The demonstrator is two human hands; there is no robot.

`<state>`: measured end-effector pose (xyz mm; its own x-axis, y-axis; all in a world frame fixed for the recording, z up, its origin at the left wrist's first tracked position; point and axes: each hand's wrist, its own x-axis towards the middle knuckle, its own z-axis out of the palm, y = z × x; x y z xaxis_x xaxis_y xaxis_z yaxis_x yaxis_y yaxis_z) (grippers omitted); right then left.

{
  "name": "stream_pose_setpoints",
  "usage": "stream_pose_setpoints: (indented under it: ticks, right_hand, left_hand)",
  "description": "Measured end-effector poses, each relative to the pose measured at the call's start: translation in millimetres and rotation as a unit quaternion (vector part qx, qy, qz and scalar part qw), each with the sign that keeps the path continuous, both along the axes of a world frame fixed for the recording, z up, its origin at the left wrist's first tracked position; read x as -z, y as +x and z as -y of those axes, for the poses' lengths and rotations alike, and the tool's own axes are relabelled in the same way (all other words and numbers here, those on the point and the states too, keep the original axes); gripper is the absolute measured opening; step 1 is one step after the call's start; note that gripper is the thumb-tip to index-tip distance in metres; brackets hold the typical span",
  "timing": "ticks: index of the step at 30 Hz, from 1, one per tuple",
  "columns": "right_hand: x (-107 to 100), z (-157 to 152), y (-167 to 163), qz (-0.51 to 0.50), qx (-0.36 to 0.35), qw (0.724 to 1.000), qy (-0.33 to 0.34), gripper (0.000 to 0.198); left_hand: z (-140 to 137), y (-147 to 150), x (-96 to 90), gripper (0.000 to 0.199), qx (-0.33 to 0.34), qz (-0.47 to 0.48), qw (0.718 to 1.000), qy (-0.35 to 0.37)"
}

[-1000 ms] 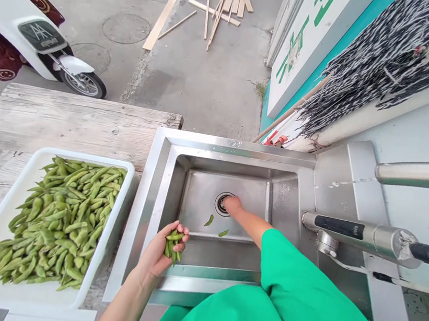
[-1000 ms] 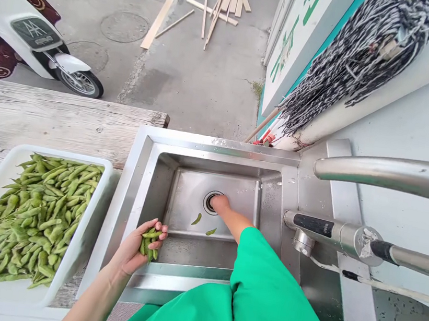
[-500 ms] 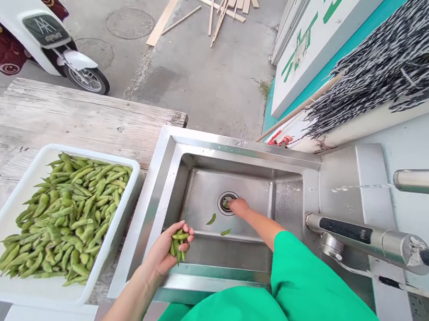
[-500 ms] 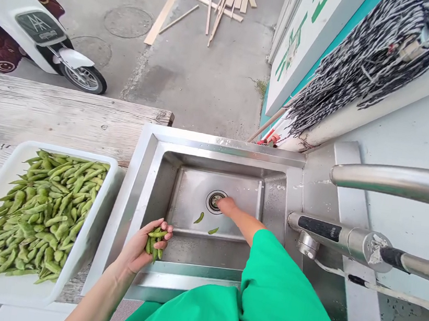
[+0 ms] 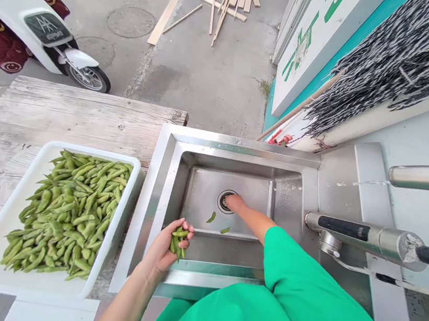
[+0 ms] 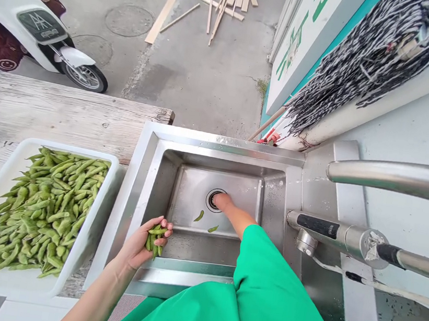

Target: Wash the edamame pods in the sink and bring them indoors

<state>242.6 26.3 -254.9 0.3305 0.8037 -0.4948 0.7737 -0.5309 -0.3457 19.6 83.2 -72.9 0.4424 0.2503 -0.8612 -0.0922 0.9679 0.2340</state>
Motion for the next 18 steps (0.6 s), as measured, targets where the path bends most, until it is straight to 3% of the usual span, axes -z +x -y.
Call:
stream_pose_setpoints:
  ticks: [5, 9, 14, 18]
  right_hand:
    - [-2.8, 8.5, -24.3, -0.058, -0.149, 0.985, -0.058, 0.016]
    - [-5.6, 9.4, -64.5, -0.081, -0.215, 0.97, -0.083, 0.021]
    - [-9.5, 6.6, -75.0, -0.084, -0.213, 0.969, -0.095, 0.023]
    - [-26.8, 36.4, -56.1, -0.056, -0.135, 0.987, -0.073, 0.018]
  left_hand:
    - [0.9, 3.4, 2.2, 0.018, 0.003, 0.016, 1.0, -0.005]
    - [1.6, 3.8, 4.7, 0.019, -0.004, 0.013, 1.0, -0.013]
    - [3.7, 1.8, -0.4, 0.018, -0.01, 0.012, 1.0, -0.01]
    - [4.0, -0.6, -25.6, 0.018, -0.024, 0.018, 0.999, -0.017]
